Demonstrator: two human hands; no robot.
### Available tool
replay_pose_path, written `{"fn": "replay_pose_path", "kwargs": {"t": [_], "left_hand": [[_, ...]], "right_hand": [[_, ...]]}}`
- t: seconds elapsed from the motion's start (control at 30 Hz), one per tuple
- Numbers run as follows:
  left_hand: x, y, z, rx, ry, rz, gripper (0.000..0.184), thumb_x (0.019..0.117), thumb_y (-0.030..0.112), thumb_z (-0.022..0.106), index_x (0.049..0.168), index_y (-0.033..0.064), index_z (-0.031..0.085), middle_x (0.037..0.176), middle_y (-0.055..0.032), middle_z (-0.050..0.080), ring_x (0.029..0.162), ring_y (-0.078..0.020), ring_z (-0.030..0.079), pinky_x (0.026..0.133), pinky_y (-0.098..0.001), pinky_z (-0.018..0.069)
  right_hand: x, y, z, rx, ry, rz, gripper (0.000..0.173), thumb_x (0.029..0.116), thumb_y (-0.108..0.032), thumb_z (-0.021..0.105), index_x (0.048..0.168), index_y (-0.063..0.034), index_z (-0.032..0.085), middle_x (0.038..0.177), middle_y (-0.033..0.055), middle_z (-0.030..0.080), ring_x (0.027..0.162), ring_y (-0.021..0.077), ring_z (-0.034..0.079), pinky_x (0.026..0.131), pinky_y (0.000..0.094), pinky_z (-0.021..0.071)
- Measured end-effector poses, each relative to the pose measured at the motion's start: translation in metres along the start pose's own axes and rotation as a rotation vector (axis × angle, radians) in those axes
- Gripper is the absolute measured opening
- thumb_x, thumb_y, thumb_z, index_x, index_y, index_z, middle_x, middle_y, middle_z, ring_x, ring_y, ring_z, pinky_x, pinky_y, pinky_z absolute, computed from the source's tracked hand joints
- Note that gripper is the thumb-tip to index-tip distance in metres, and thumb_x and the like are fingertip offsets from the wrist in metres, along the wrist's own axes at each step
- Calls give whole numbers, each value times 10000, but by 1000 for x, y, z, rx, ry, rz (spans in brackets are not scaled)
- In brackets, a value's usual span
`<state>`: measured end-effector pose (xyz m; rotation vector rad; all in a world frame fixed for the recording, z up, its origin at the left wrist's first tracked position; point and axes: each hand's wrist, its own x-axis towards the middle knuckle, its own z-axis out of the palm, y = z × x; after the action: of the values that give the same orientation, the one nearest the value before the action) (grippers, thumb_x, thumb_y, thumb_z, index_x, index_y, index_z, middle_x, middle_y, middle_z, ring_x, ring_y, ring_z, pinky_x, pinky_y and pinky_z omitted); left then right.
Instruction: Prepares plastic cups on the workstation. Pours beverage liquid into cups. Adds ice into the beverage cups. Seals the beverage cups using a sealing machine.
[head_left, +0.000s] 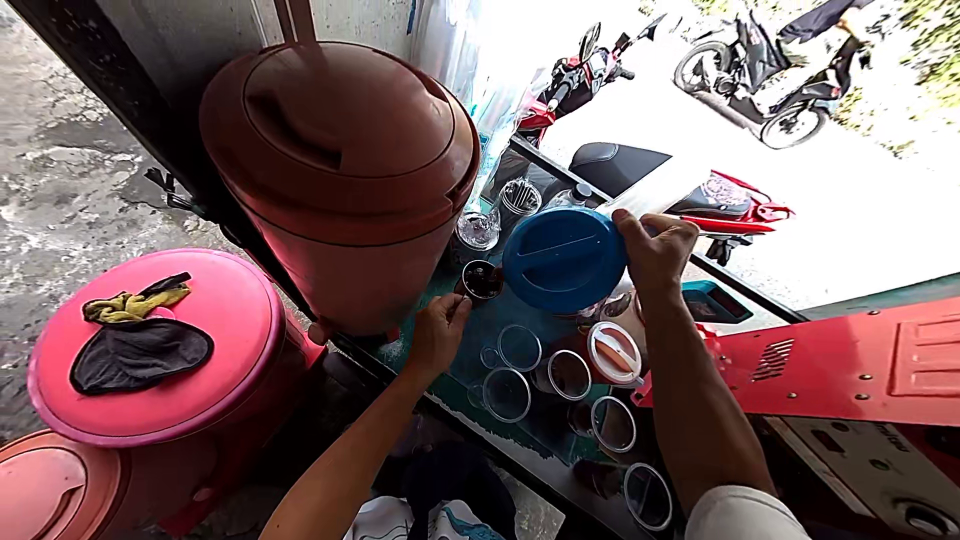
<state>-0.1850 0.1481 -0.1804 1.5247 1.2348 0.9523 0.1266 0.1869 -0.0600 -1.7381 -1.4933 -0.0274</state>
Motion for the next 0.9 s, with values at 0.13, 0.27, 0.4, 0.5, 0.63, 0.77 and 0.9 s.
{"fn": "replay_pose_path", "kwargs": {"t": [0.13,0.27,0.4,0.5,0.63,0.77,0.9], "left_hand": [[6,3,5,2,42,28,292,1057,276,561,1060,42,734,908,-72,733,838,-122,726,816,-309,608],[8,9,9,56,67,55,283,1061,283,559,1071,59,731,878,-52,717,796,-124,703,778,-341,594],[6,14,8,59,55,75,263,1063,264,563,1085,55,722,918,-37,738,830,-114,732,808,-337,626],[3,13,5,48,50,113,248,1061,253,569,1061,52,713,898,-20,741,812,-94,726,784,-300,620],[-2,8,1,24,34,150,230,1062,214,562,1061,34,706,895,-26,752,812,-97,738,781,-297,631],[-8,6,-2,18,3,142,228,1066,211,560,1078,32,699,908,-35,754,829,-105,743,803,-300,632],[-15,7,-4,-4,-45,130,241,1065,218,564,1080,17,697,921,-53,746,838,-124,747,822,-327,638]], "right_hand": [[-6,29,23,436,159,173,418,908,-236,660,543,-203,459,482,-103,437,432,30,405,465,277,371],[-26,57,43,689,375,402,318,879,-124,647,581,-173,546,531,-72,551,488,53,524,512,295,481],[-51,86,67,663,533,576,277,869,-124,665,609,-132,572,575,-22,588,542,109,577,553,352,513],[-70,100,80,582,566,690,266,900,-159,650,642,-113,605,594,-22,587,564,110,577,577,358,514],[-80,107,63,407,415,658,307,1030,-319,567,936,-43,664,804,46,635,753,143,609,747,391,514],[-117,43,11,171,286,514,501,985,-406,613,1277,-1,570,1106,154,677,997,239,682,869,448,564],[-176,-25,20,-222,-158,295,680,807,-594,747,1154,-15,674,1059,195,685,1023,388,645,850,596,503]]}}
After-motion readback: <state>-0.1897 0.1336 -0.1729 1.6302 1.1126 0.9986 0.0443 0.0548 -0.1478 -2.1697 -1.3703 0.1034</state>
